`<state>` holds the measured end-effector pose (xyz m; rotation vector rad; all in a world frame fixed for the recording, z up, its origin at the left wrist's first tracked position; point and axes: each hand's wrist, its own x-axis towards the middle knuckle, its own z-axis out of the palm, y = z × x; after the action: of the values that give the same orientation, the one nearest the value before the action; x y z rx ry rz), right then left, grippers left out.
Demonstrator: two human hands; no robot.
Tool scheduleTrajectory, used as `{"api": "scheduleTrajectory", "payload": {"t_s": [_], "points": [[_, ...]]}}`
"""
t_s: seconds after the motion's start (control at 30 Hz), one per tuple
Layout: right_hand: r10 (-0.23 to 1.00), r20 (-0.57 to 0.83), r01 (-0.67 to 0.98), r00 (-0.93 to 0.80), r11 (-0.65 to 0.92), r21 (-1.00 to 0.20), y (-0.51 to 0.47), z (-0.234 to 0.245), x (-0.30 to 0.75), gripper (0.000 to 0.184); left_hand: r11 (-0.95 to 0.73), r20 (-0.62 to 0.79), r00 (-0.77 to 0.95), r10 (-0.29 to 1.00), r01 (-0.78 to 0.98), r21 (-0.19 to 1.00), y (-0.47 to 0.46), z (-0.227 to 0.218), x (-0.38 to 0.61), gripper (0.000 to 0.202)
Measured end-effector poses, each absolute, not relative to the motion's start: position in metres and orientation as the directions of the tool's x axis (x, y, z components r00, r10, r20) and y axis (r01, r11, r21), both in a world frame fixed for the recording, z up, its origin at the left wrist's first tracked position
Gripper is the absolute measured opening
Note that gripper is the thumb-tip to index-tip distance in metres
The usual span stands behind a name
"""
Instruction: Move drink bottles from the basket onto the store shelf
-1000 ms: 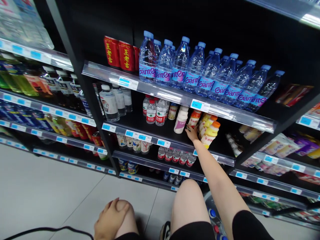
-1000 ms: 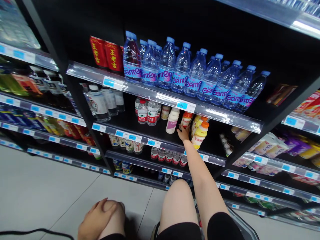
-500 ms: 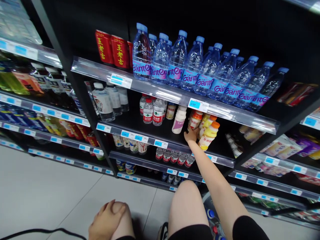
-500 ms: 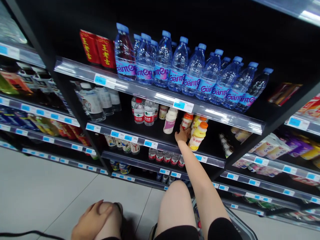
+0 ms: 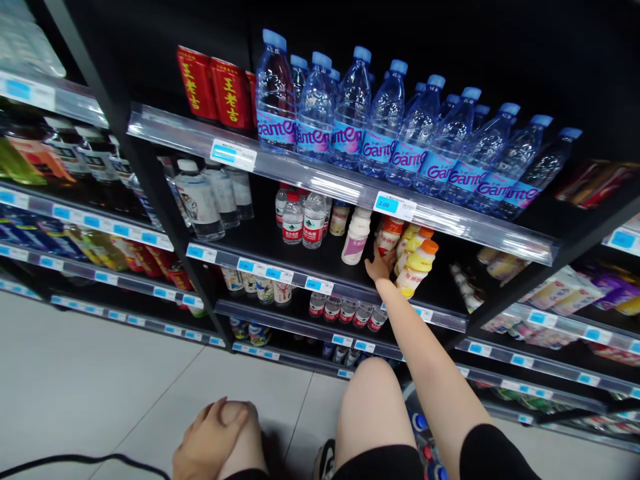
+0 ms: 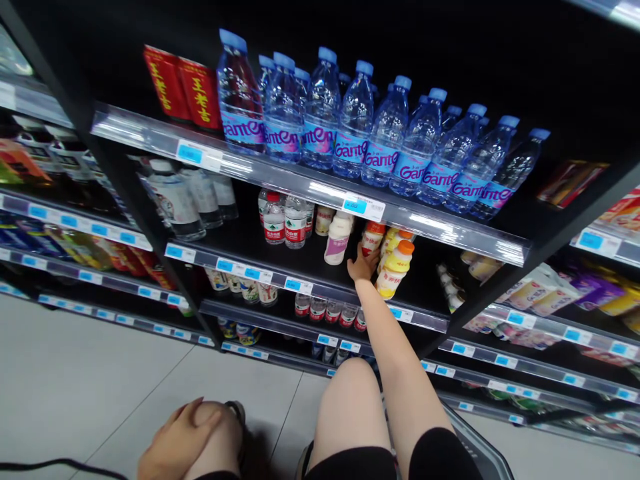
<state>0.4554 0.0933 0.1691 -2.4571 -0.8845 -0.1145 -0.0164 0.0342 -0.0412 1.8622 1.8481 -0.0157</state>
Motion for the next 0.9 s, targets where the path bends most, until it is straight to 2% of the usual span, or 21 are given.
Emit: {"api": "scheduleTrajectory", "payload": {"t_s": [0.53,0.63,0.77,0.83,0.9], "points": [[0.612,0.189,0.617,0.768,-0.629,-0.473,0.084,0.174,0.454,0.075,0.053,-0.409,0.086,0.908,0.947,0.316,0.034,-0.033,-0.017,0.086],[0.631,0.159,0.629,0.759,-0.648,-0.430,0.082,0.188,0.444,0.064,0.044,-0.395,0.094,0.914,0.945,0.325,0.035,-0.032,-0.017,0.085],[0.729,0.056,0.708,0.682,-0.638,-0.303,0.054,0.215,0.410,0.048,0.062,-0.359,0.061,0.931,0.945,0.321,0.034,-0.030,-0.016,0.081],[0.793,0.103,0.782,0.600,-0.555,-0.283,0.017,0.218,0.386,0.040,0.058,-0.360,0.070,0.930,0.941,0.333,0.034,-0.030,-0.018,0.083],[0.855,0.268,0.886,0.444,-0.374,-0.275,-0.034,0.201,0.365,0.039,0.051,-0.365,0.085,0.927,0.936,0.348,0.035,-0.031,-0.021,0.086]]}}
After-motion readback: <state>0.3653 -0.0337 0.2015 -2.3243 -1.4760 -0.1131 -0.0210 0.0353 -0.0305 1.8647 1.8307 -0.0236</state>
